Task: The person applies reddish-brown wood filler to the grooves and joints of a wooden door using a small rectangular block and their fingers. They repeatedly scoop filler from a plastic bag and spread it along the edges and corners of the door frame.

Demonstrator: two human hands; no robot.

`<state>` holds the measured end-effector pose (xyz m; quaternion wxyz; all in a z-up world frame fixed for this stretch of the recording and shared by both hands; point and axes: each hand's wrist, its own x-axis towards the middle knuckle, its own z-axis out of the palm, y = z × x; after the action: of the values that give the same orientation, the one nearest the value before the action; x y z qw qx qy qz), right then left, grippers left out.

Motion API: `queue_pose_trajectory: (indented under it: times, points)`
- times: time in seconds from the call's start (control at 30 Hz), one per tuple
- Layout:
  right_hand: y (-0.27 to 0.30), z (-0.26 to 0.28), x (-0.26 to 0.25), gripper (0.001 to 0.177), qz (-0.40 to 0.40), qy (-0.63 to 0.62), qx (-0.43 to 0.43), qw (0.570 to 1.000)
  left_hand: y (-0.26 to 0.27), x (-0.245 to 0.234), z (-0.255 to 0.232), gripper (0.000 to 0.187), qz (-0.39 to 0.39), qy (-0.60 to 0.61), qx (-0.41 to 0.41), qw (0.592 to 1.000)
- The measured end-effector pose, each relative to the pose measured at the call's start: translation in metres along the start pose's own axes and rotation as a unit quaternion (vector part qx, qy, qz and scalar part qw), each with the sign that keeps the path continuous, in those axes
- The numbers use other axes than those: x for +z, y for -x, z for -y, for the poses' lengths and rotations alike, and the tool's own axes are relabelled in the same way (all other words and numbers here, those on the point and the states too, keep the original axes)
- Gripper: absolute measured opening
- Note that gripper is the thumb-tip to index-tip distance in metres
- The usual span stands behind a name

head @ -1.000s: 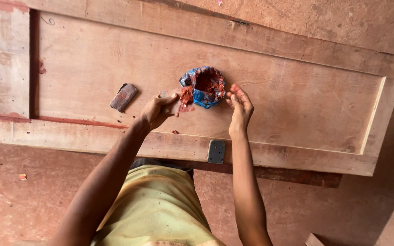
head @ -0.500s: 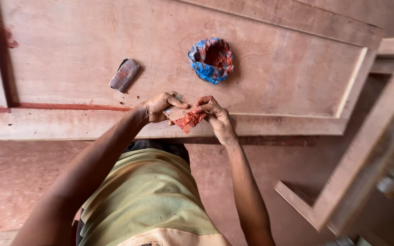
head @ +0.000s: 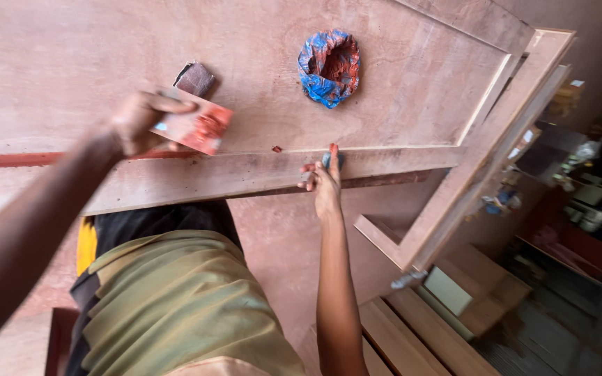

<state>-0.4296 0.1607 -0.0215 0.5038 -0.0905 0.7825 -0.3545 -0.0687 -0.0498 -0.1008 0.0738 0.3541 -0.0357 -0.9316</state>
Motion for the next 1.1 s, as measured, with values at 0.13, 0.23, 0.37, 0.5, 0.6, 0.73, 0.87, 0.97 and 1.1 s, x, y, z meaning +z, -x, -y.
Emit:
queue_pose_trajectory:
  times: [0.13, 0.23, 0.37, 0.5, 0.6, 0.73, 0.87, 0.97, 1.1]
  points:
    - [-0.019, -0.021, 0.002, 0.074, -0.008, 0.083, 0.058, 0.995, 0.017, -0.031, -0.016, 0.012, 0.022, 0.031, 0.065, 0.997]
    - [-0.014, -0.026, -0.001, 0.08, -0.009, 0.387, 0.02, 0.922, 0.023, -0.04, -0.025, 0.014, -0.002, 0.059, 0.062, 0.996]
    - [-0.01, -0.013, -0.017, 0.082, -0.067, 0.735, -0.109, 0.665, 0.025, -0.039, -0.029, 0.014, 0.029, 0.079, 0.087, 0.993]
    - [-0.036, -0.002, -0.021, 0.066, -0.074, 0.401, 0.071, 0.91, 0.021, -0.031, -0.028, 0.017, 0.047, 0.094, 0.07, 0.992]
    - [-0.038, -0.005, -0.013, 0.072, -0.039, 0.462, 0.068, 0.884, 0.019, -0.029, -0.033, 0.018, 0.065, 0.072, 0.073, 0.993]
    - [-0.028, -0.003, -0.02, 0.071, 0.037, 0.805, -0.031, 0.592, 0.023, -0.039, -0.033, 0.018, 0.061, 0.061, 0.088, 0.992]
    - [-0.044, 0.013, -0.045, 0.05, -0.031, 0.788, -0.096, 0.608, 0.025, -0.046, -0.041, 0.015, 0.05, 0.077, 0.083, 0.992]
    - [-0.064, 0.011, -0.042, 0.052, -0.05, 0.29, 0.141, 0.945, 0.028, -0.048, -0.045, 0.016, 0.043, 0.072, 0.085, 0.993]
    - [-0.051, 0.003, 0.0, 0.066, -0.075, 0.154, 0.21, 0.963, 0.03, -0.047, -0.049, 0.016, 0.045, 0.074, 0.1, 0.991]
